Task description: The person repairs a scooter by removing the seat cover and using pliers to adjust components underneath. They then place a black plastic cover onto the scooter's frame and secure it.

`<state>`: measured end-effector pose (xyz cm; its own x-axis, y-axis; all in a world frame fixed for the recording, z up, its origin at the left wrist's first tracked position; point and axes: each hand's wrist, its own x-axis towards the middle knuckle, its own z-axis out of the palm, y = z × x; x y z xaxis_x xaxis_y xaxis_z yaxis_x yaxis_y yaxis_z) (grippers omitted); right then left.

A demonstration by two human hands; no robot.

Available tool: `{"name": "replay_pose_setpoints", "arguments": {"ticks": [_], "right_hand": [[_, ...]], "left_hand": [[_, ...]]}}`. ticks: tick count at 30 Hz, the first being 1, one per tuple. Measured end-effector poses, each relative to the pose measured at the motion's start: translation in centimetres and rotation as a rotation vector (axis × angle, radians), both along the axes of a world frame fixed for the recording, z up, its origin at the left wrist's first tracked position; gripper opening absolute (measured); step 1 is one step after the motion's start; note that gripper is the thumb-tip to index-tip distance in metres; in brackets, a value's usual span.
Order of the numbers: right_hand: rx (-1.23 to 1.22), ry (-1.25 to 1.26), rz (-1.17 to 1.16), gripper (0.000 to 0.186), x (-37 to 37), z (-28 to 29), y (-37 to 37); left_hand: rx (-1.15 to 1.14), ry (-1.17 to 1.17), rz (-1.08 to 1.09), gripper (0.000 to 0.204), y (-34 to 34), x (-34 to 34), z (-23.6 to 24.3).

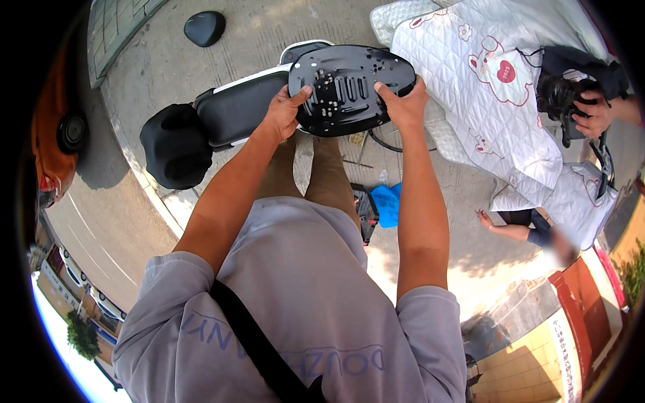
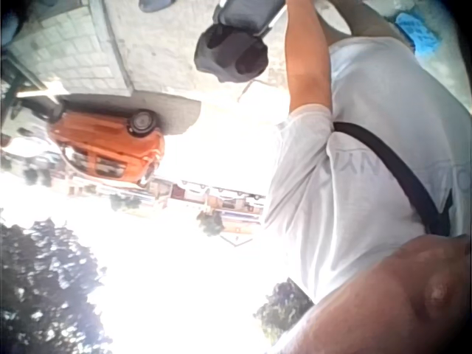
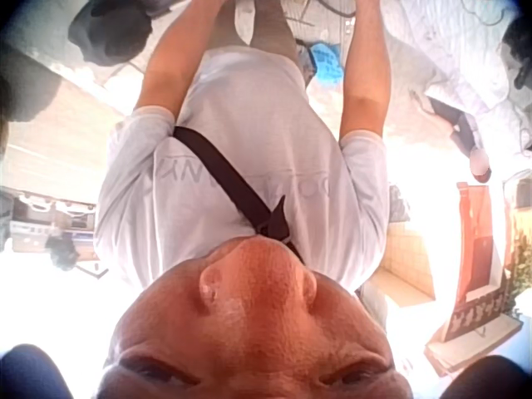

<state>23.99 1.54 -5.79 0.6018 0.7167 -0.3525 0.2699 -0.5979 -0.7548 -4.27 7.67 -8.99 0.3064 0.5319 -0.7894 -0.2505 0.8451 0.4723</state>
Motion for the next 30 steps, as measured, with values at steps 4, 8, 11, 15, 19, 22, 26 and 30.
{"name": "replay_pose_setpoints", "arguments": {"ticks": [4,8,11,15,19,22,26,30], "right_hand": [[0.004,-0.007,0.008,0.096,0.2,-0.6,-0.2],[-0.038,0.022,0.007,0.101,0.1,-0.5,-0.1],[-0.043,0.003,0.016,0.104,0.5,-1.1,-0.3],[-0.062,0.040,0.008,0.107,0.5,-1.4,-0.4],[-0.068,-0.002,0.015,0.108,0.5,-1.3,-0.4],[-0.045,0.004,0.019,0.106,0.5,-1.4,-0.4],[0.017,-0.008,0.028,0.099,0.7,-1.9,-0.6],[0.070,0.037,0.021,0.087,0.3,-0.9,-0.2]], "left_hand": [[-0.009,0.001,0.006,0.049,0.0,0.1,0.3],[-0.006,0.001,-0.007,0.052,0.1,0.0,0.4],[0.002,-0.001,-0.011,0.053,0.1,0.1,0.2],[-0.006,-0.005,-0.017,0.052,0.1,-0.1,0.0],[-0.006,-0.007,-0.011,0.049,0.1,-0.1,-0.2],[-0.007,-0.012,-0.020,0.048,0.2,-0.2,-0.2],[-0.005,-0.017,-0.020,0.048,0.2,-0.2,-0.3],[-0.014,0.006,-0.033,0.047,0.3,-0.3,-0.2]]}}
